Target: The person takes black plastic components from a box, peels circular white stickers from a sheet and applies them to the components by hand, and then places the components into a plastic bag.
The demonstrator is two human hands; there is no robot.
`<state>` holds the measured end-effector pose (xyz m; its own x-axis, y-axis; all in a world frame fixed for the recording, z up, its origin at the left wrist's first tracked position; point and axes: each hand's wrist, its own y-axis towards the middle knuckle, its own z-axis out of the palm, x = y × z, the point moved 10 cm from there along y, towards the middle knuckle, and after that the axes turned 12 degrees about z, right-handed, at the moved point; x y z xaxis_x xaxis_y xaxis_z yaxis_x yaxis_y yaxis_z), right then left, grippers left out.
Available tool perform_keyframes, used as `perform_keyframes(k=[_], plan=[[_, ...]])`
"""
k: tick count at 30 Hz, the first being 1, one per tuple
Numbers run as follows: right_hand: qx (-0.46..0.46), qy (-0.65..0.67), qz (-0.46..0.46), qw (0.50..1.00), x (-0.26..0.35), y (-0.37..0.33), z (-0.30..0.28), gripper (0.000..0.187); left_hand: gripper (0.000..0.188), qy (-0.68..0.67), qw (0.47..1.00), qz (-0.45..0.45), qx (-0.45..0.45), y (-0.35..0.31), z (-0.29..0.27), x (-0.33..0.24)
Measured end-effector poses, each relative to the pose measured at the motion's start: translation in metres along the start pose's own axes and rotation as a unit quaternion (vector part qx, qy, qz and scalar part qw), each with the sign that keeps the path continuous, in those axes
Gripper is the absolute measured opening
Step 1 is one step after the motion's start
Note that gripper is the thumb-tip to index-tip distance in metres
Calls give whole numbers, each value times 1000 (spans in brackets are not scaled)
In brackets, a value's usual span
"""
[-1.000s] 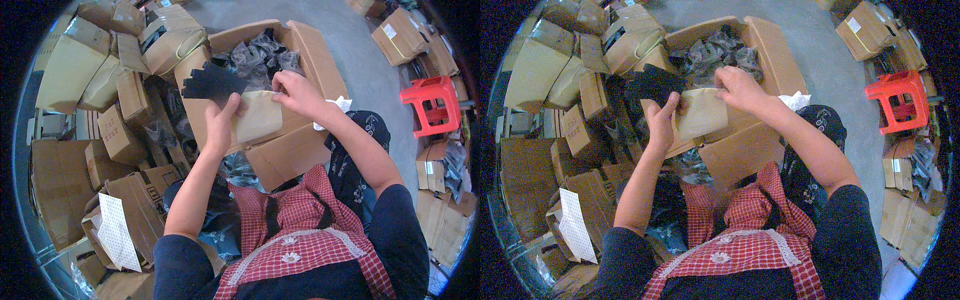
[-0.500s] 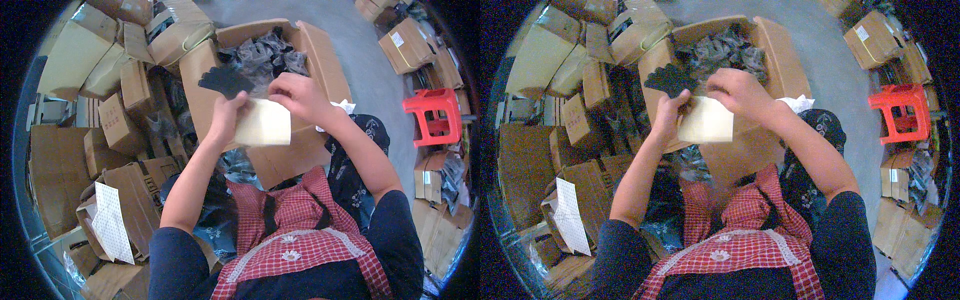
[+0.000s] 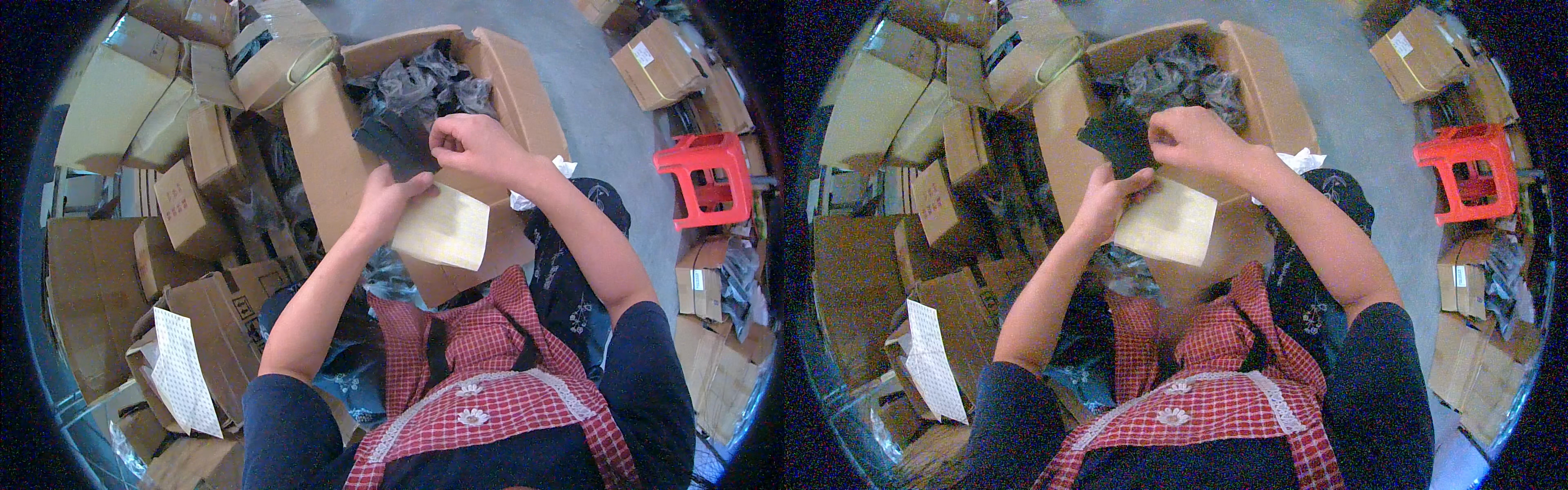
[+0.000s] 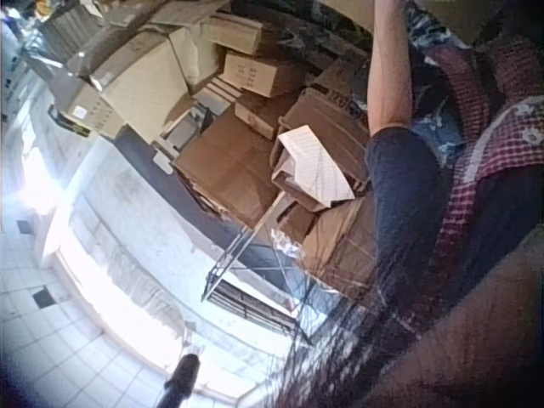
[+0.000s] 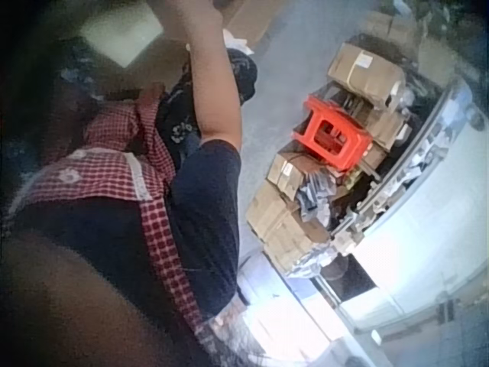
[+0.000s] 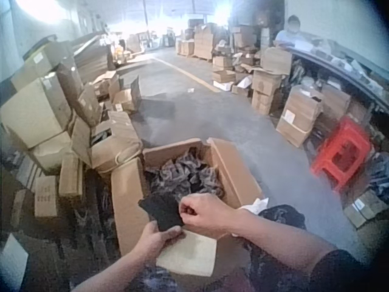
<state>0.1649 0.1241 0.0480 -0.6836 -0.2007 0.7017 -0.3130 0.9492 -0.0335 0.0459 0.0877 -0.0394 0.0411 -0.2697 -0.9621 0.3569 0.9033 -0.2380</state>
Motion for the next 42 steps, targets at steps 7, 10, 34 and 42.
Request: perform_keyframes(k=[7, 10, 34, 42], plan=[[-95, -96, 9, 991, -8, 2, -8, 25, 18, 21, 1000, 6, 22, -5, 2, -4], [-47, -40, 117, 991, -26, 11, -12, 33, 20, 32, 999, 0, 26, -8, -1, -4], [92, 27, 180, 979, -37, 16, 19, 46, 24, -90, 995, -27, 24, -20, 7, -11], [-34, 87, -2, 996, 1, 6, -16, 31, 26, -6, 999, -23, 25, -13, -2, 2]])
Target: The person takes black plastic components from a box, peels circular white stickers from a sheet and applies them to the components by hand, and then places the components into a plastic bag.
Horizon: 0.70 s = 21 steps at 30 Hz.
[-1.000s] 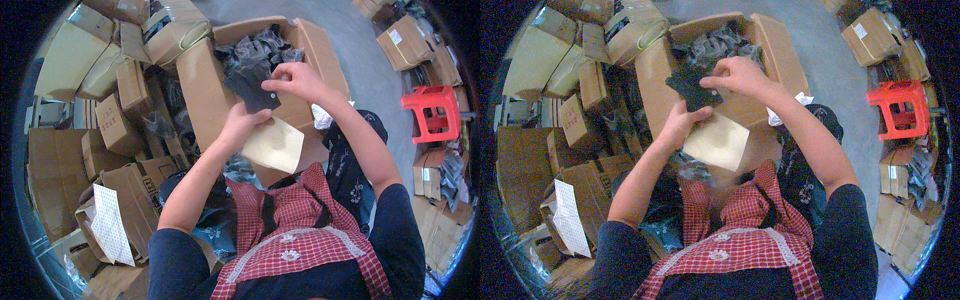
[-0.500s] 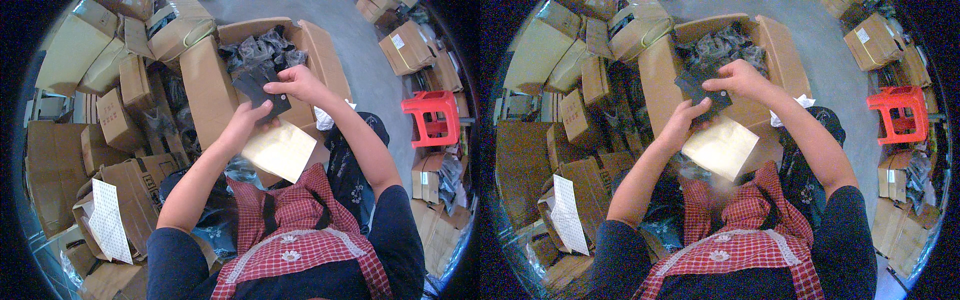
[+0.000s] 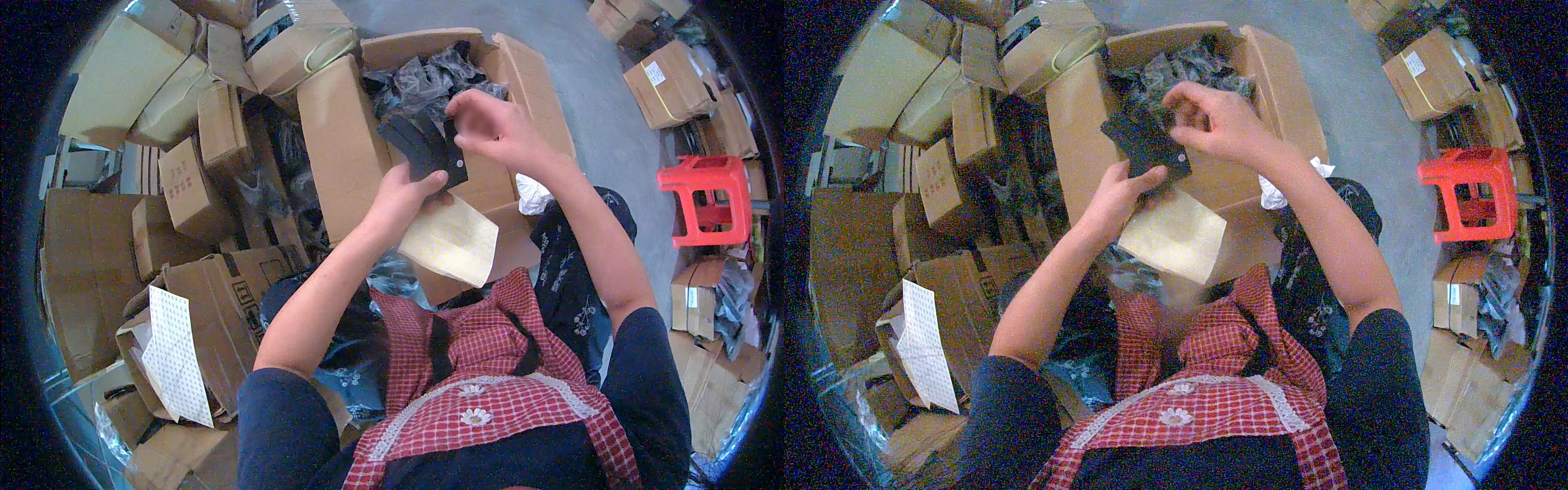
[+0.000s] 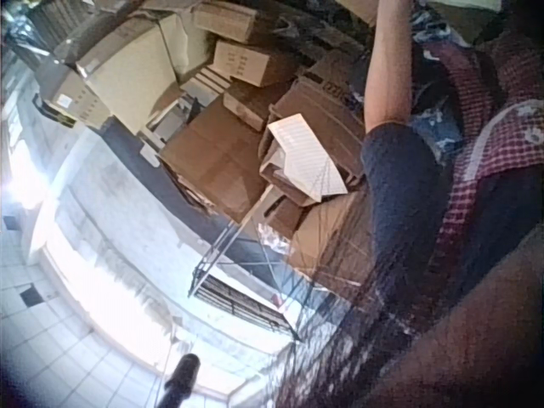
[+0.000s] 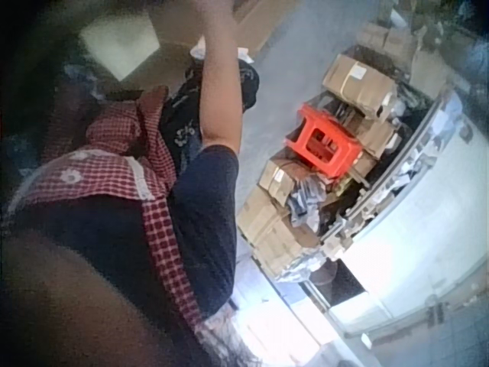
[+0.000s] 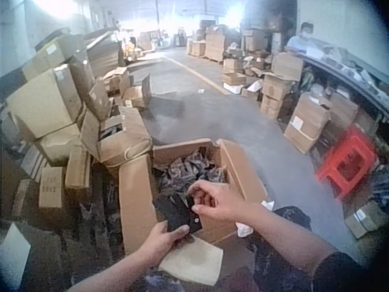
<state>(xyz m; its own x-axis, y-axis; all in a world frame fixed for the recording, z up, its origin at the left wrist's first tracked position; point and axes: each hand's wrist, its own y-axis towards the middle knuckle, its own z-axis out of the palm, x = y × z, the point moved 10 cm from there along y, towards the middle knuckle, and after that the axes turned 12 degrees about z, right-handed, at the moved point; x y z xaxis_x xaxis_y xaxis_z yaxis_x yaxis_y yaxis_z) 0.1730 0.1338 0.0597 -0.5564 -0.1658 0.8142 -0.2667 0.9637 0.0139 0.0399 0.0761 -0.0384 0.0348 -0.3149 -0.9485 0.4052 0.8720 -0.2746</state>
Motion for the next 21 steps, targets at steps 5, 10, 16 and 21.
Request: perform_keyframes(k=[5, 10, 16, 21], plan=[[88, -22, -44, 995, 26, -13, 22, 33, 24, 23, 1000, 4, 14, -1, 3, -3], [62, -93, -99, 989, 31, -19, 28, 27, 23, 33, 999, -5, 19, -2, 11, -9], [0, -211, -200, 957, 54, -35, 42, 26, 22, 21, 999, -21, 14, -1, 10, 0], [-19, -273, -195, 942, 58, -34, 46, 25, 24, 56, 996, -57, 37, -9, 15, 2]])
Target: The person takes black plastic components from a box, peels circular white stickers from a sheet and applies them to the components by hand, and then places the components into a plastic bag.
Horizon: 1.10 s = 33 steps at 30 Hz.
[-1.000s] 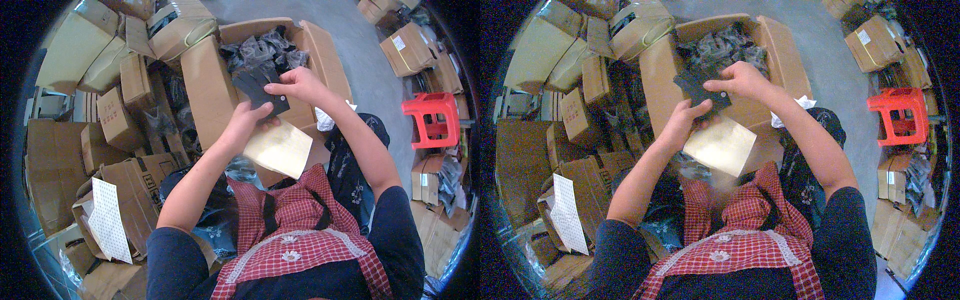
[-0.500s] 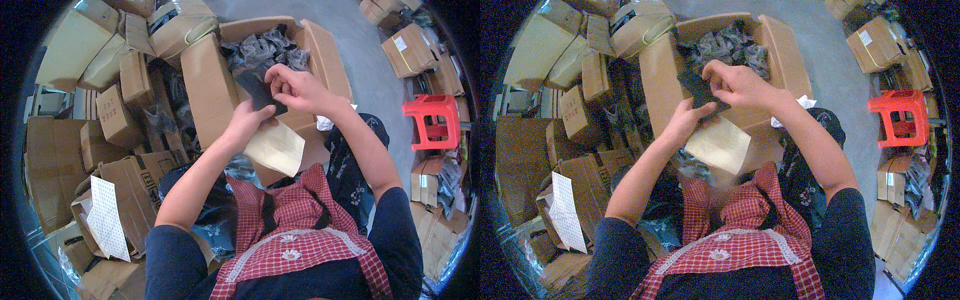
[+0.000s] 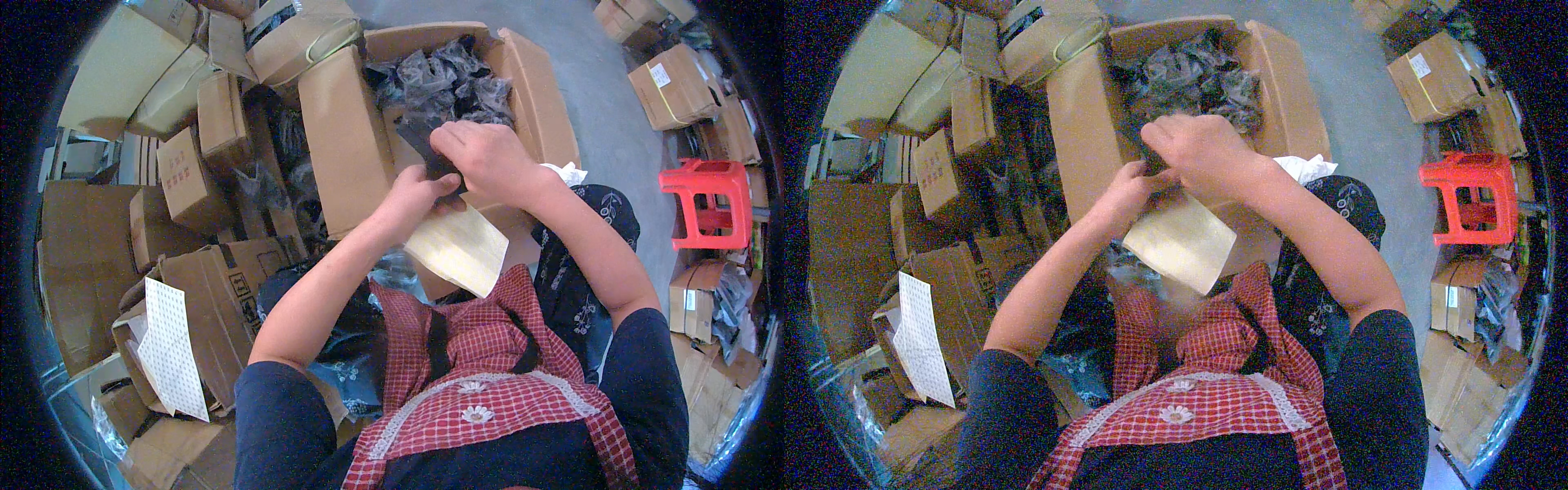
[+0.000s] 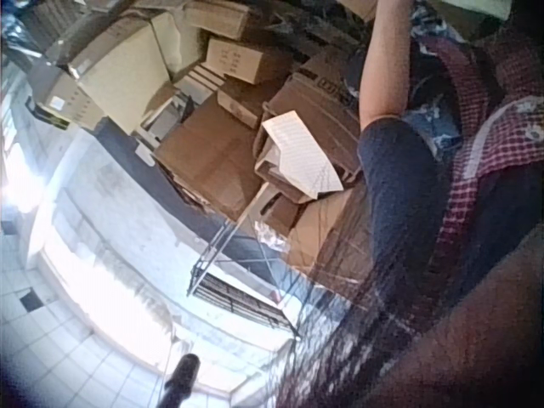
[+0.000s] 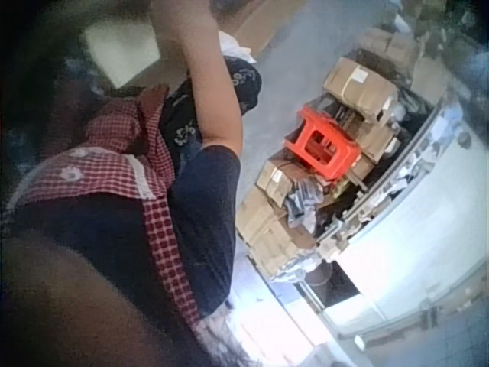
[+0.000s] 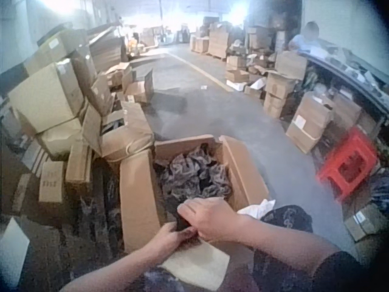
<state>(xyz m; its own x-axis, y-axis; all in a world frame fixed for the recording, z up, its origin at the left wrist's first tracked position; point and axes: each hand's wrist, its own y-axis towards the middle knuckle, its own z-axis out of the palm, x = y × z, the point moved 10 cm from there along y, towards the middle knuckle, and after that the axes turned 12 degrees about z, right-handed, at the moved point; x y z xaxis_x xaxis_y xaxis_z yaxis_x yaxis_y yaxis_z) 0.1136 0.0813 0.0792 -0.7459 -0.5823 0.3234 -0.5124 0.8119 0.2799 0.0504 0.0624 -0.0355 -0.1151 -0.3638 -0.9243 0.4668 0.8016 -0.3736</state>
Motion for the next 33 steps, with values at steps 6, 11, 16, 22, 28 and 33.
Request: perform_keyframes(k=[6, 11, 16, 22, 28, 33], plan=[[26, 36, 77, 996, -26, 5, 4, 21, 23, -47, 998, 28, -4, 8, 2, 18], [12, 85, 104, 991, -37, 3, -3, 18, 23, -36, 999, 35, -6, 13, 1, 17], [-29, 63, 63, 996, -28, -2, -11, 17, 24, -57, 998, 20, -17, 10, -1, 14], [7, 87, 116, 989, -30, -9, 6, 22, 23, -89, 995, 25, -36, 14, -6, 18], [-64, 298, 201, 931, -63, -5, -23, 20, 21, -133, 987, 56, -72, 11, -16, 6], [165, 311, 287, 891, -98, -19, 21, 30, 19, -159, 974, 106, -124, 11, -35, -10]])
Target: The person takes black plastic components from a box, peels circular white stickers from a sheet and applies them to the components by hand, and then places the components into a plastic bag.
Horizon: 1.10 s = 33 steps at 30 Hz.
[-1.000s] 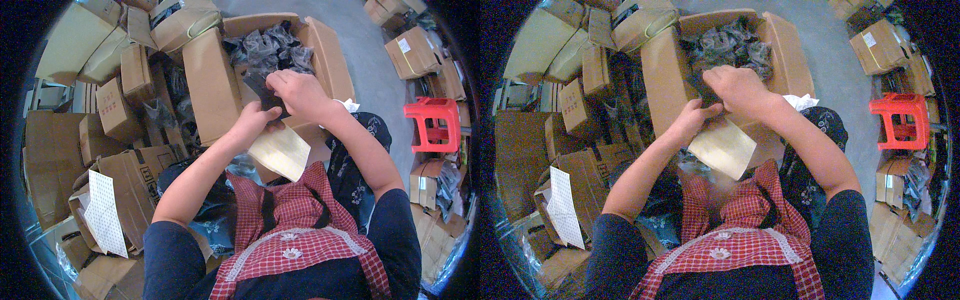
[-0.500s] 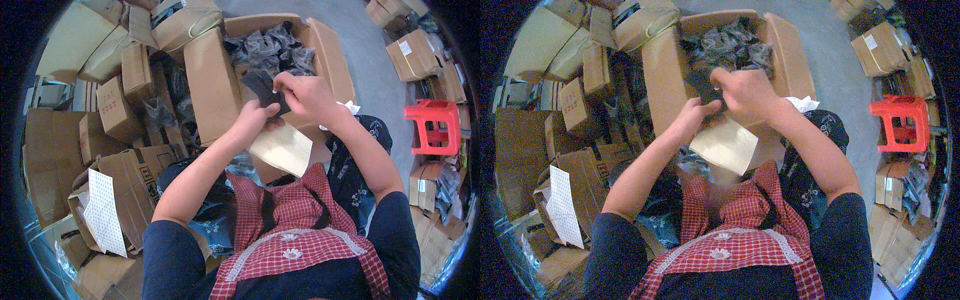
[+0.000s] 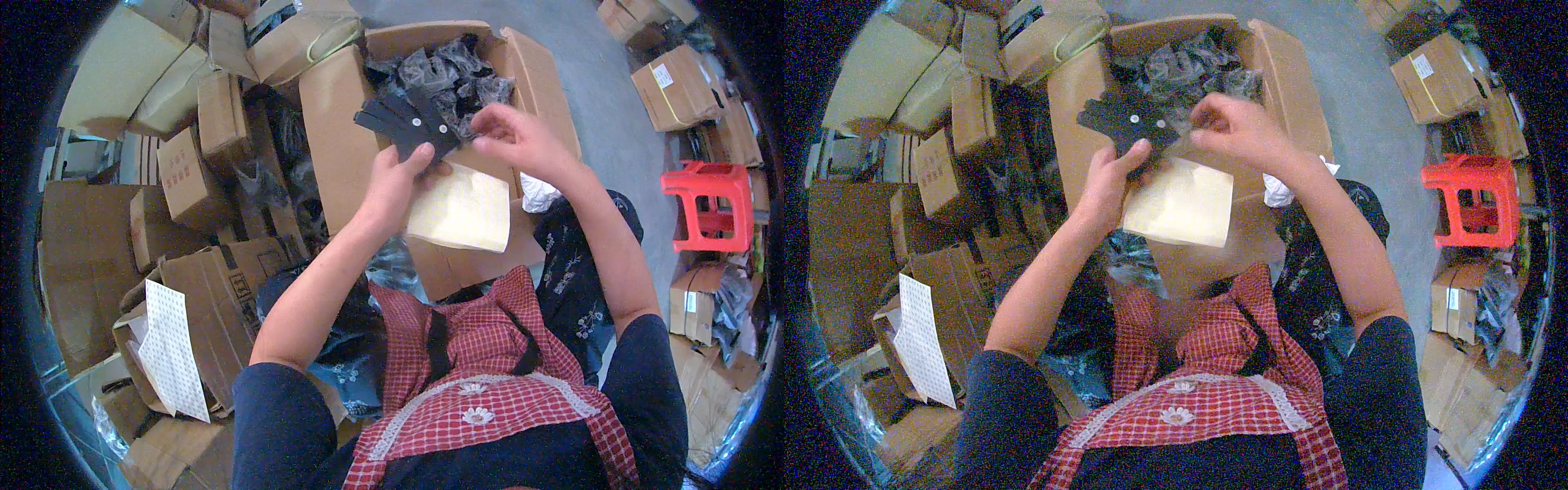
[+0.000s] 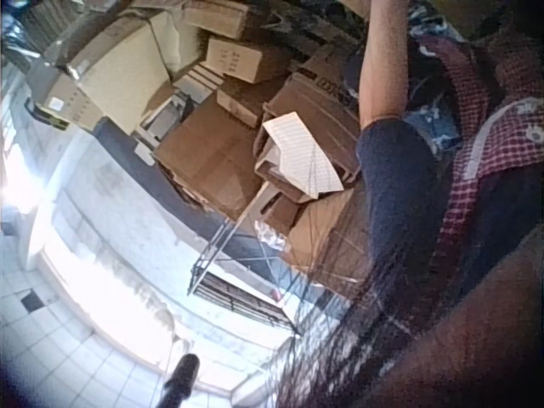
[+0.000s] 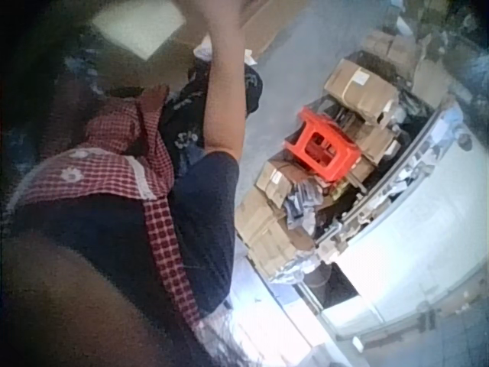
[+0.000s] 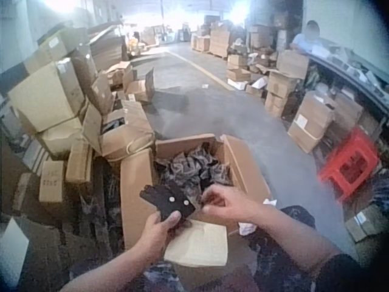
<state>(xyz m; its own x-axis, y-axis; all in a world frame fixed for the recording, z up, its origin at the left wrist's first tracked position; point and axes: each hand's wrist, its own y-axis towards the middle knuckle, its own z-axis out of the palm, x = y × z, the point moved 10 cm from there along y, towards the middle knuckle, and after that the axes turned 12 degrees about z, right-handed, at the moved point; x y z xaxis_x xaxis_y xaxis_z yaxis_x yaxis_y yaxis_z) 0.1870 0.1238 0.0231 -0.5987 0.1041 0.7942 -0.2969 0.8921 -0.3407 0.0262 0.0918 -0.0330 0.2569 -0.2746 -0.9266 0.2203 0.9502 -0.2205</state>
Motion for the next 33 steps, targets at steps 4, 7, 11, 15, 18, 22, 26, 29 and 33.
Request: perform_keyframes(k=[4, 7, 11, 15, 18, 22, 26, 29, 33], plan=[[108, -26, 10, 994, -5, -10, 27, 48, 22, -19, 996, 88, -13, -1, 1, -24], [208, 53, 28, 976, 7, -19, 43, 56, 27, -34, 994, 103, -1, -10, 9, -42], [267, 175, 23, 947, 22, -30, 53, 61, 32, -54, 987, 145, 37, -18, 12, -56], [357, 176, 163, 903, -20, -34, 77, 63, 33, 1, 979, 196, 52, -20, 6, -66], [347, 239, 199, 885, -1, -44, 73, 55, 32, -7, 980, 199, 23, -25, 2, -73], [169, 237, -20, 957, 13, -14, 47, 43, 24, -14, 981, 187, 52, -22, 4, -76], [-38, 17, -112, 993, 27, -27, 18, 39, 20, -21, 985, 170, 16, -15, -6, -71], [-125, -65, -129, 981, 36, -31, 7, 33, 20, -18, 981, 193, -4, -13, -9, -78], [-185, -124, -204, 953, 50, -36, 1, 28, 21, -67, 976, 206, -29, -8, -10, -81]])
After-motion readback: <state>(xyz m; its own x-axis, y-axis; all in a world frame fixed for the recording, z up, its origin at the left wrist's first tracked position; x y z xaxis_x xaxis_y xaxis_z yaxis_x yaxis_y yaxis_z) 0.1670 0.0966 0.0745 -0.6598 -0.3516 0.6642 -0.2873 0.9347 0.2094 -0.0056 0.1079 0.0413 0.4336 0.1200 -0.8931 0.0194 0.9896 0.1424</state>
